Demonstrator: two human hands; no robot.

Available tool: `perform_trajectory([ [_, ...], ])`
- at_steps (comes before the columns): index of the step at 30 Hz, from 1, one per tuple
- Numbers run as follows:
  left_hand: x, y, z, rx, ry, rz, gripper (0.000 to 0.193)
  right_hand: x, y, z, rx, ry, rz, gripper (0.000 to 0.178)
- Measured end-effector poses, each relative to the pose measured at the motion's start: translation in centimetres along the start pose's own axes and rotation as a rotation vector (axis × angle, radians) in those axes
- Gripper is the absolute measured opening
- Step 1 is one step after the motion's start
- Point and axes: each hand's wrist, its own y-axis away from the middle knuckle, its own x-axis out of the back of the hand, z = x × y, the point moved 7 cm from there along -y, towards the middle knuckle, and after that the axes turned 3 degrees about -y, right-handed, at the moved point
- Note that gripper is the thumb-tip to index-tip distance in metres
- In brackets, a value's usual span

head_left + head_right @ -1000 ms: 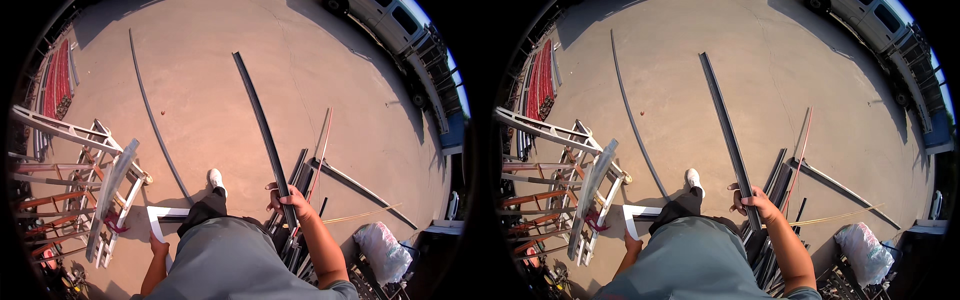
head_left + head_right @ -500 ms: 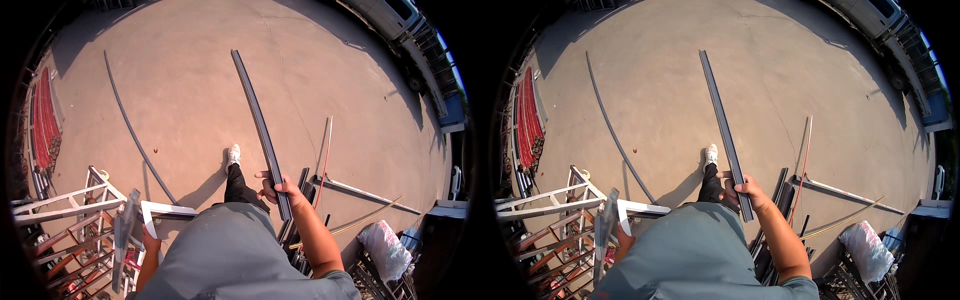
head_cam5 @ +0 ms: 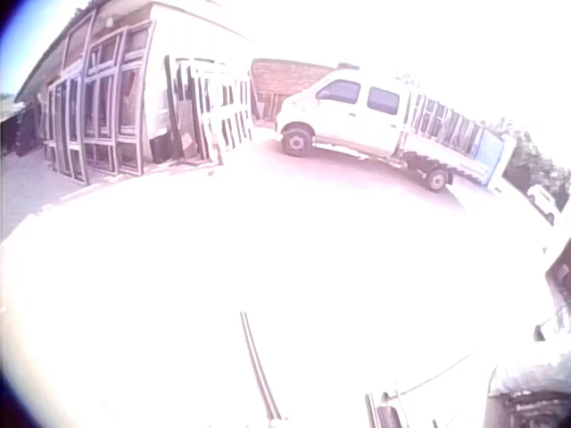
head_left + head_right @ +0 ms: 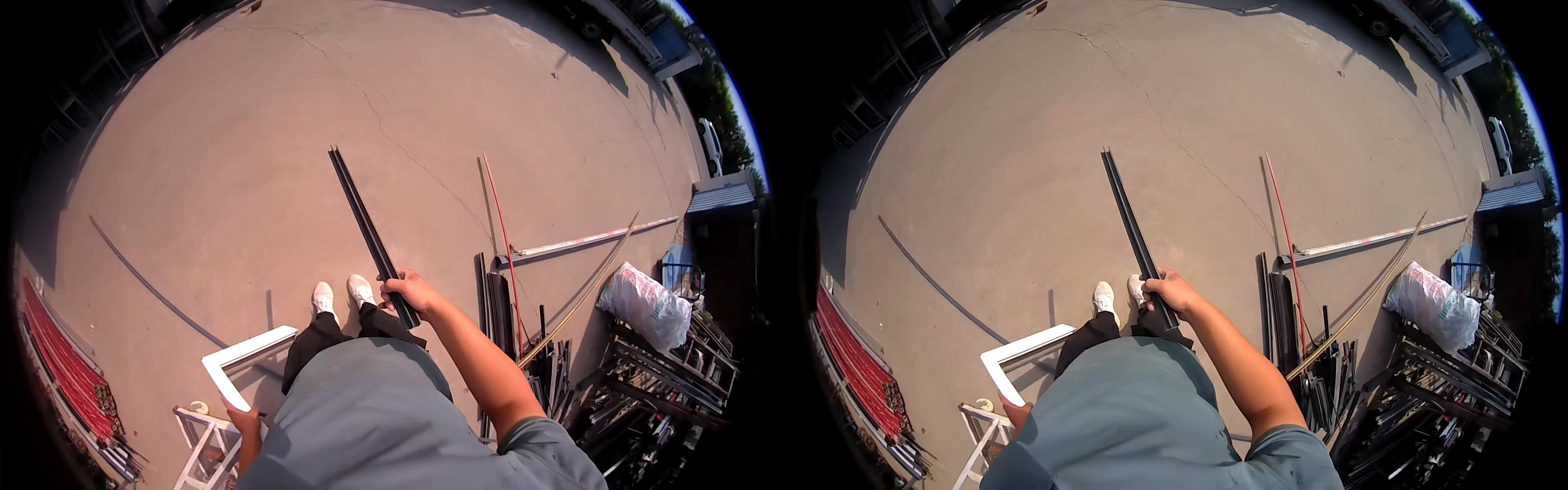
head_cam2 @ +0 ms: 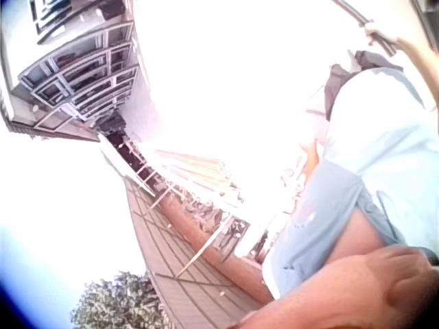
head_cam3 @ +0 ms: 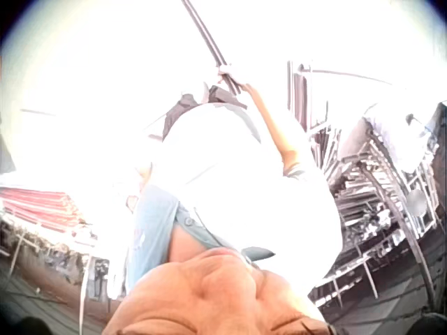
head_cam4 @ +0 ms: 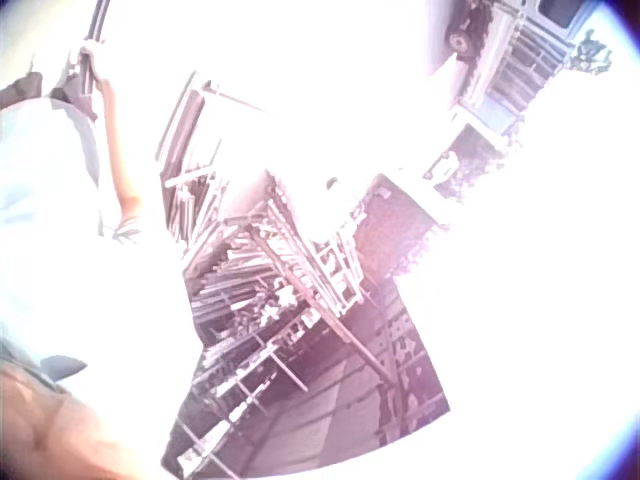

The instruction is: The person picks up L-shaped metal frames and thin metal slats from a concrete floor, holding and turning them by hand to inspect and sort the components.

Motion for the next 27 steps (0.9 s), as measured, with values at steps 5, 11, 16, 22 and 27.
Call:
perform_trajectory([
  [5, 0.8, -13.8, 8.9, 0.054, -0.436, -0.181, 0.126, 10.5, 7.7, 12.2, -0.025, -0.113, 0.528, 0.021],
  [11, -2.0, -21.9, 21.1, -0.396, -0.756, -0.125, 0.122, 17.7, 19.1, 30.4, -0.055, -0.571, 1.008, 0.026],
  [16, -8.0, -21.9, 33.2, -0.589, -0.847, -0.095, 0.125, 19.9, 22.9, 42.9, 0.033, -0.993, 1.182, 0.033],
  [22, -20.0, -8.7, 51.2, -0.804, -0.828, -0.245, 0.122, 21.6, 26.7, 50.2, 0.032, -1.236, 1.187, 0.027],
  [27, -30.7, 2.1, 62.2, -1.09, -0.654, -0.305, 0.12, 23.8, 32.2, 51.4, 0.017, -1.285, 1.182, 0.027],
])
